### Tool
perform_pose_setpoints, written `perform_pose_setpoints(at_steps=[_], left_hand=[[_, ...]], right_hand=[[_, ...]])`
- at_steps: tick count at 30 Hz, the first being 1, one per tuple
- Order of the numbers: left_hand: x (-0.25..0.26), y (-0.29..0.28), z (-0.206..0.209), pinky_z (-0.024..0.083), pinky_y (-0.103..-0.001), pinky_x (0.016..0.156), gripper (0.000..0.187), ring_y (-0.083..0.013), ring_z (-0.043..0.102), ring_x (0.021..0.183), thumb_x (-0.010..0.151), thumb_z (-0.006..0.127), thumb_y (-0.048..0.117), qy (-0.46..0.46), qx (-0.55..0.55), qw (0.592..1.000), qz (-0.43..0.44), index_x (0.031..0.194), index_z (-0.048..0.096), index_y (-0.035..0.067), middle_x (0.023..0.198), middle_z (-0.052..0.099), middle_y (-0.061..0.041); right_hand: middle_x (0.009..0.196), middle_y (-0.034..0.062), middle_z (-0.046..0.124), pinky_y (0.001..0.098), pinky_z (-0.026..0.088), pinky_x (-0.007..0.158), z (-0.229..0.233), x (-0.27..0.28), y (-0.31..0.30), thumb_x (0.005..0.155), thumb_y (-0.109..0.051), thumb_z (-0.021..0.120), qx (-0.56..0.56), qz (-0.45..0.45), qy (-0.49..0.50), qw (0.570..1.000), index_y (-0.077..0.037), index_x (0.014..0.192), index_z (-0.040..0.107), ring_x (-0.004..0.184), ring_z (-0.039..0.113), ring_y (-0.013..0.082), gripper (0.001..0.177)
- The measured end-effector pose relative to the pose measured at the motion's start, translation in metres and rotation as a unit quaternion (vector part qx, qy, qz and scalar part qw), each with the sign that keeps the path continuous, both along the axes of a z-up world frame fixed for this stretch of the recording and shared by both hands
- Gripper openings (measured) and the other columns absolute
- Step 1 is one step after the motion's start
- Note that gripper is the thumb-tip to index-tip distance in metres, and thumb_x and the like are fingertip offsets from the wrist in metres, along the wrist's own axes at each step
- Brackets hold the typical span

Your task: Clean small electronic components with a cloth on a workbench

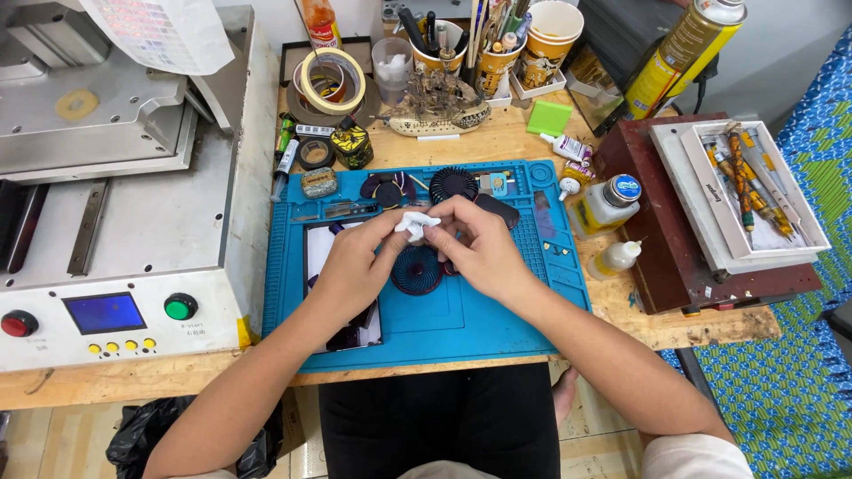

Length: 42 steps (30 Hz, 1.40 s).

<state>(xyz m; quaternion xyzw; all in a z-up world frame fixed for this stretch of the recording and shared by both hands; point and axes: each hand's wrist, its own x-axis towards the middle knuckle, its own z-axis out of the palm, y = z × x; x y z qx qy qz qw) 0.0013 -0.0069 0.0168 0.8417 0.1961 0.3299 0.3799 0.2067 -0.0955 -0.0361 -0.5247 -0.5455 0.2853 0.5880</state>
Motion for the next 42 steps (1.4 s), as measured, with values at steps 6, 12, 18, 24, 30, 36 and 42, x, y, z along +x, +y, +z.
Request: perform_pose_setpoints(at_steps=[6,12,18,24,30,36,42], left_hand=[[0.001,0.001,0.000,0.068,-0.041,0.100,0.038,-0.0335,0.084,0.117,0.102,0.089,0.009,-0.053,-0.058,0.996,-0.030,0.140,0.083,0.009,0.122,0.087,-0.016],[-0.004,0.012,-0.018,0.066,-0.035,0.071,0.021,-0.0230,0.084,0.078,0.109,0.076,0.001,-0.049,-0.063,0.996,0.031,0.125,0.089,0.004,0.082,0.084,-0.019],[0.006,0.005,-0.021,0.071,-0.034,0.075,0.021,-0.0245,0.089,0.074,0.118,0.068,0.014,-0.054,-0.102,0.993,0.019,0.115,0.085,0.002,0.076,0.087,-0.014],[0.004,0.005,-0.007,0.070,-0.041,0.079,0.022,-0.0279,0.088,0.086,0.101,0.079,-0.008,-0.050,-0.100,0.993,0.036,0.121,0.086,-0.003,0.088,0.086,-0.022],[0.000,0.002,-0.004,0.069,-0.033,0.072,0.008,-0.0228,0.087,0.071,0.101,0.083,-0.003,-0.042,-0.118,0.992,0.026,0.105,0.088,0.002,0.074,0.085,-0.016],[0.004,0.003,-0.004,0.073,-0.040,0.088,0.026,-0.0335,0.088,0.106,0.113,0.069,-0.001,-0.063,-0.111,0.992,-0.008,0.132,0.086,0.002,0.111,0.089,-0.026],[0.007,0.005,-0.018,0.070,-0.040,0.101,0.033,-0.0210,0.078,0.110,0.112,0.067,-0.003,-0.065,-0.236,0.969,-0.038,0.141,0.081,0.000,0.120,0.088,-0.025]], right_hand=[[0.078,0.0132,0.077,0.0288,0.062,0.052,-0.005,0.004,0.000,0.107,0.003,0.074,-0.023,0.015,-0.059,0.998,-0.001,0.110,0.080,0.070,0.082,0.0217,0.008],[0.070,0.0092,0.075,0.0285,0.059,0.051,0.016,-0.002,-0.003,0.116,-0.010,0.069,-0.012,0.023,-0.087,0.996,-0.007,0.095,0.079,0.066,0.080,0.0209,0.023],[0.068,0.0087,0.074,0.0286,0.062,0.054,0.006,0.004,0.002,0.121,-0.017,0.062,-0.015,0.000,-0.051,0.999,-0.008,0.092,0.077,0.067,0.078,0.0191,0.034],[0.096,0.0189,0.077,0.0327,0.071,0.057,0.019,0.000,-0.004,0.121,-0.013,0.057,-0.010,-0.012,0.074,0.997,0.001,0.133,0.073,0.084,0.078,0.0214,0.023],[0.103,0.0180,0.080,0.0383,0.078,0.067,0.009,-0.002,-0.001,0.108,0.001,0.077,-0.055,0.065,0.128,0.988,0.007,0.125,0.078,0.095,0.079,0.0204,0.019],[0.061,0.0135,0.061,0.0283,0.054,0.035,0.005,0.006,0.002,0.119,-0.014,0.067,-0.078,-0.007,0.129,0.989,0.004,0.101,0.074,0.038,0.065,0.0190,0.027],[0.046,0.0105,0.052,0.0245,0.044,0.032,0.017,0.000,0.001,0.128,-0.031,0.049,-0.049,-0.023,0.151,0.987,-0.005,0.073,0.061,0.032,0.059,0.0183,0.062]])
